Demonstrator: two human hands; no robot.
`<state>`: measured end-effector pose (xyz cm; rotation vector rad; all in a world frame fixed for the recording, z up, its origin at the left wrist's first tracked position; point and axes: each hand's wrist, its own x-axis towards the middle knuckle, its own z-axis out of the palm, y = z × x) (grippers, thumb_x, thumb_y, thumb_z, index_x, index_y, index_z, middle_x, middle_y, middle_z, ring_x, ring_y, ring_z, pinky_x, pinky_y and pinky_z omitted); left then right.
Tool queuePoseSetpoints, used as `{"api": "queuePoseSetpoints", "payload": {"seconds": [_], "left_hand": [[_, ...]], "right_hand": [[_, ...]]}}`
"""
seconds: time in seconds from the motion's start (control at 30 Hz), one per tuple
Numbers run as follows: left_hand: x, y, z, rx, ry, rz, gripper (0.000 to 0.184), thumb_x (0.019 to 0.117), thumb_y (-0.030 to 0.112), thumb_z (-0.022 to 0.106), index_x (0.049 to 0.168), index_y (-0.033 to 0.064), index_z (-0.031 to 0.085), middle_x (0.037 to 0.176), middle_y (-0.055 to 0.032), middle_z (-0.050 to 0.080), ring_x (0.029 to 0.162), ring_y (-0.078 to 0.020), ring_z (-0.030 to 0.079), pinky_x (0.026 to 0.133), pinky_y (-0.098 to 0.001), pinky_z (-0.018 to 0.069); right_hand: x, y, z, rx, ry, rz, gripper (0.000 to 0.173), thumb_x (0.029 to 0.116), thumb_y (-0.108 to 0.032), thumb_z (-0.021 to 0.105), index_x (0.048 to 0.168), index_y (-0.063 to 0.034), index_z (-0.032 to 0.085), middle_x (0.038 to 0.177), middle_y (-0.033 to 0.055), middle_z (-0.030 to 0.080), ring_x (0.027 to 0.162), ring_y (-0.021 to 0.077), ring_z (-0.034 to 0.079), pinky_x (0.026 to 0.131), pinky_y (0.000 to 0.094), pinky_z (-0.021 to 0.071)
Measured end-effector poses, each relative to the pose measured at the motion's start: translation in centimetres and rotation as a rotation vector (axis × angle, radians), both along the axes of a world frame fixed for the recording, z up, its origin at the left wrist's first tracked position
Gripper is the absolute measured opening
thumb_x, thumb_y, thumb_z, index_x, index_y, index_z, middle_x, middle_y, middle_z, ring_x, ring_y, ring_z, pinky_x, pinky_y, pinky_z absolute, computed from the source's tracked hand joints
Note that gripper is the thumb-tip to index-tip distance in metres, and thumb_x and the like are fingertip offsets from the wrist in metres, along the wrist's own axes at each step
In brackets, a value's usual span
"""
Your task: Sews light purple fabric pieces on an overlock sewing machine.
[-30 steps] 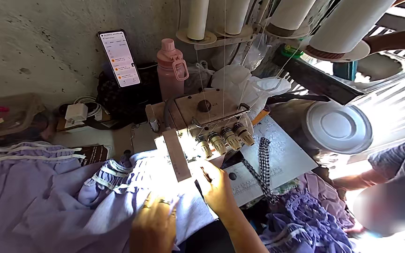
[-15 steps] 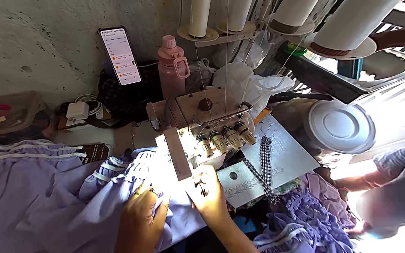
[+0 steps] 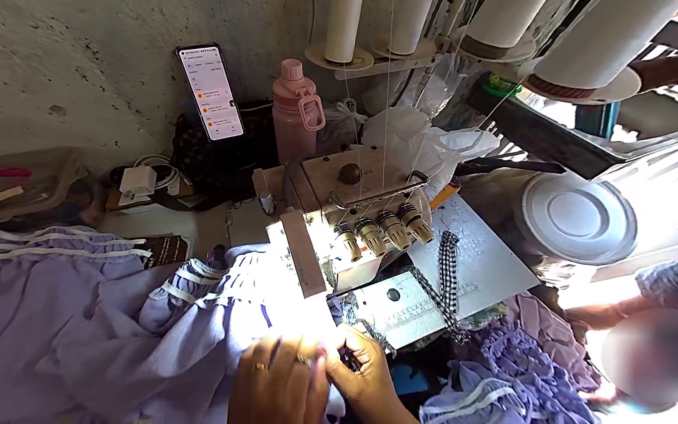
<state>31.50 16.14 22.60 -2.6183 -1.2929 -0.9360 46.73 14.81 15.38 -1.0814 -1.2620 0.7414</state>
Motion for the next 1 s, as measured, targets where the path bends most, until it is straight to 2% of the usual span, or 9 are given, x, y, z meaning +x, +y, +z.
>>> {"api": "queuePoseSetpoints", "payload": {"seconds": [0.13,0.3,0.57,0.63,0.7,0.73,0.8,0.87,1.0], "left_hand": [[0.5,2.2,-1.1,0.138,0.156,0.122,0.039,0.1004,0.029,0.045,0.104,0.0114,0.080,0.109,-0.0059,0.078,0.104,-0.0310,0.070,0.091,-0.0431,0.0513],[0.6,2.1,-1.2,0.150,0.201,0.139,0.040,0.1006,0.027,0.043,0.102,0.0102,0.080,0.109,-0.0064,0.077,0.103,-0.0302,0.070,0.093,-0.0428,0.0508],[1.5,2.3,-0.7,0.172,0.257,0.189,0.037,0.0968,0.022,0.045,0.093,0.0070,0.079,0.103,-0.0091,0.077,0.097,-0.0304,0.071,0.086,-0.0430,0.0528],[1.9,2.3,-0.6,0.224,0.286,0.211,0.032,0.0949,0.018,0.049,0.091,0.0063,0.078,0.102,-0.0098,0.076,0.094,-0.0309,0.068,0.082,-0.0437,0.0490],[2.3,1.8,-0.6,0.265,0.333,0.224,0.027,0.0953,0.010,0.050,0.098,0.0043,0.077,0.103,-0.0115,0.072,0.094,-0.0317,0.062,0.080,-0.0439,0.0423],[2.4,1.4,-0.6,0.279,0.362,0.229,0.026,0.0939,0.006,0.051,0.098,0.0039,0.076,0.103,-0.0107,0.071,0.094,-0.0307,0.061,0.079,-0.0432,0.0414],[2.6,0.9,-0.9,0.264,0.403,0.235,0.029,0.0922,0.000,0.051,0.100,0.0035,0.078,0.108,-0.0090,0.073,0.097,-0.0290,0.064,0.081,-0.0421,0.0434],[2.4,0.9,-1.4,0.244,0.386,0.237,0.031,0.0929,0.002,0.050,0.104,0.0035,0.079,0.113,-0.0092,0.075,0.098,-0.0292,0.069,0.083,-0.0429,0.0492],[1.8,1.2,-1.8,0.185,0.270,0.217,0.034,0.0970,0.010,0.046,0.106,0.0033,0.078,0.115,-0.0105,0.076,0.106,-0.0343,0.069,0.093,-0.0496,0.0503]], "right_hand": [[-0.2,0.1,0.0,-0.006,-0.003,-0.013,0.023,0.0892,-0.019,0.071,0.073,-0.0065,0.061,0.071,-0.0030,0.058,0.069,-0.0039,0.054,0.062,0.0099,0.0429],[-0.1,0.1,0.3,0.002,-0.046,-0.015,0.022,0.0892,-0.020,0.071,0.074,-0.0060,0.061,0.070,-0.0021,0.058,0.067,-0.0038,0.055,0.061,0.0098,0.0432],[0.0,0.2,1.0,0.040,-0.126,-0.055,0.018,0.0874,-0.017,0.070,0.077,-0.0059,0.061,0.067,-0.0017,0.059,0.062,-0.0047,0.055,0.058,0.0093,0.0434],[0.0,0.0,1.5,0.028,-0.143,-0.057,0.014,0.0862,-0.014,0.070,0.091,-0.0063,0.059,0.069,-0.0025,0.062,0.061,-0.0046,0.057,0.057,0.0099,0.0468],[0.3,0.1,2.3,0.034,-0.270,-0.019,0.036,0.0854,-0.013,0.069,0.118,-0.0001,0.057,0.070,-0.0002,0.068,0.058,0.0012,0.063,0.055,0.0167,0.0529],[0.4,0.2,2.7,0.035,-0.365,-0.010,0.051,0.0825,-0.015,0.069,0.127,0.0064,0.057,0.065,0.0009,0.065,0.053,0.0056,0.060,0.051,0.0215,0.0514],[0.8,0.6,3.8,-0.041,-0.502,0.055,0.066,0.0773,-0.016,0.066,0.135,0.0133,0.055,0.060,0.0023,0.058,0.049,0.0127,0.055,0.048,0.0302,0.0486],[1.2,1.0,4.7,-0.155,-0.513,0.161,0.064,0.0804,-0.016,0.064,0.136,0.0137,0.054,0.063,0.0052,0.059,0.053,0.0166,0.056,0.052,0.0352,0.0489],[1.4,1.2,4.9,-0.213,-0.423,0.222,0.058,0.0865,-0.020,0.063,0.134,0.0115,0.055,0.063,0.0018,0.056,0.054,0.0102,0.053,0.053,0.0276,0.0464]]}}
